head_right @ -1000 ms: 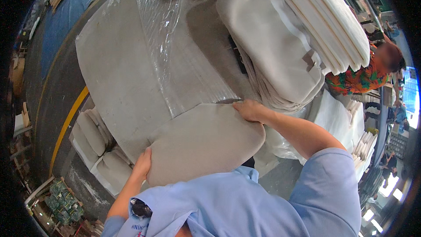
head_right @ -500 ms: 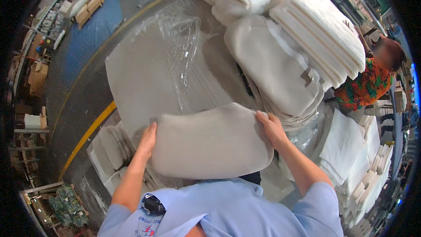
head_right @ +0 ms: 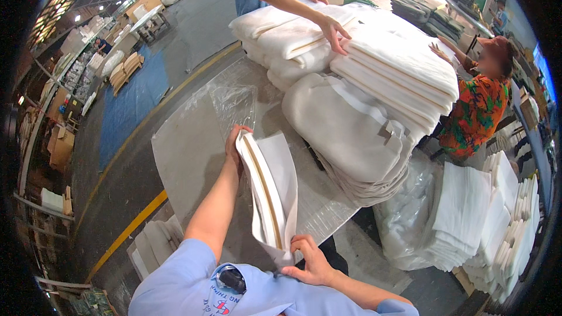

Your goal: The person repeatedly picks up white cushion covers from a table, folds them by hand, and places them into a stack. Other workers are visible nearby handling similar items.

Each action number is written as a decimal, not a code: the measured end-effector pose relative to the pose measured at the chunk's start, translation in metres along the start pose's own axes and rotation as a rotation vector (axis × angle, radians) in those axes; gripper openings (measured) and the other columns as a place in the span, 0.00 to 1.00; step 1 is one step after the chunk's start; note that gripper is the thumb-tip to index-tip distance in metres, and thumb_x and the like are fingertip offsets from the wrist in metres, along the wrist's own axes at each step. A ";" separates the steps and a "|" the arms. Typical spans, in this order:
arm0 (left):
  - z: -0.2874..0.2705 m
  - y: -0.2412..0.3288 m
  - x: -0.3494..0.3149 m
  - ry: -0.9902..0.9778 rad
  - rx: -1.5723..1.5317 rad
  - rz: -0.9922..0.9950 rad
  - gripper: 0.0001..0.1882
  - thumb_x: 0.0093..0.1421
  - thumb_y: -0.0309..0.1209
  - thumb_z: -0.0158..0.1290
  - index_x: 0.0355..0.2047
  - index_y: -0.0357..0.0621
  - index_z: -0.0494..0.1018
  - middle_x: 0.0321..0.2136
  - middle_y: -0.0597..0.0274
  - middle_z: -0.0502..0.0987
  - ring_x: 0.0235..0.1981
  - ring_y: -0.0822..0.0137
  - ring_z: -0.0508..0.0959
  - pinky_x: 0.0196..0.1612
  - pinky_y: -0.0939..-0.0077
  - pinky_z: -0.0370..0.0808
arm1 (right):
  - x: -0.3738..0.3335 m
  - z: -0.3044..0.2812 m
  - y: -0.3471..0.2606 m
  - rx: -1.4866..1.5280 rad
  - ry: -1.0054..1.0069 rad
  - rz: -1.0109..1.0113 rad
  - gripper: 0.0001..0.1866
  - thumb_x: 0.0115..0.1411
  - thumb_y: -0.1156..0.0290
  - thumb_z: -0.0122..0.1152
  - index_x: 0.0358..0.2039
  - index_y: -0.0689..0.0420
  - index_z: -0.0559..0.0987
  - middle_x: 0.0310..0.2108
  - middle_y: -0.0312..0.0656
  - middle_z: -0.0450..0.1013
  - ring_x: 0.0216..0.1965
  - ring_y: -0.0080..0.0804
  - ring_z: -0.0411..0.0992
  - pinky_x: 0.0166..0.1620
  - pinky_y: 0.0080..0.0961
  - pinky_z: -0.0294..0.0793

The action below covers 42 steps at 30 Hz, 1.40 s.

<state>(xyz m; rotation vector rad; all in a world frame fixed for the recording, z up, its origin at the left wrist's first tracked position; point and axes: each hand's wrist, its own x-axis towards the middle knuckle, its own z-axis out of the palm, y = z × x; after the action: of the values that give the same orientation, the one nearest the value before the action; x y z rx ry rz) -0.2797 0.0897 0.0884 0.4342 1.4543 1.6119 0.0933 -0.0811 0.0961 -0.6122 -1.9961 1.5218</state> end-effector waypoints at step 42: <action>0.025 0.008 0.030 -0.257 0.212 -0.111 0.22 0.73 0.47 0.51 0.50 0.40 0.80 0.32 0.62 0.76 0.33 0.71 0.76 0.32 0.78 0.73 | 0.302 -0.015 0.062 0.079 0.174 0.037 0.08 0.66 0.75 0.65 0.44 0.59 0.85 0.50 0.41 0.68 0.57 0.38 0.67 0.61 0.31 0.69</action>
<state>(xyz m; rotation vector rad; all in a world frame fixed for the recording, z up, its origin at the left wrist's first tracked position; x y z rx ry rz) -0.2808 0.1295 0.0932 0.6453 1.4294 1.2680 -0.1197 0.1421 0.0853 -0.7266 -1.7949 1.5065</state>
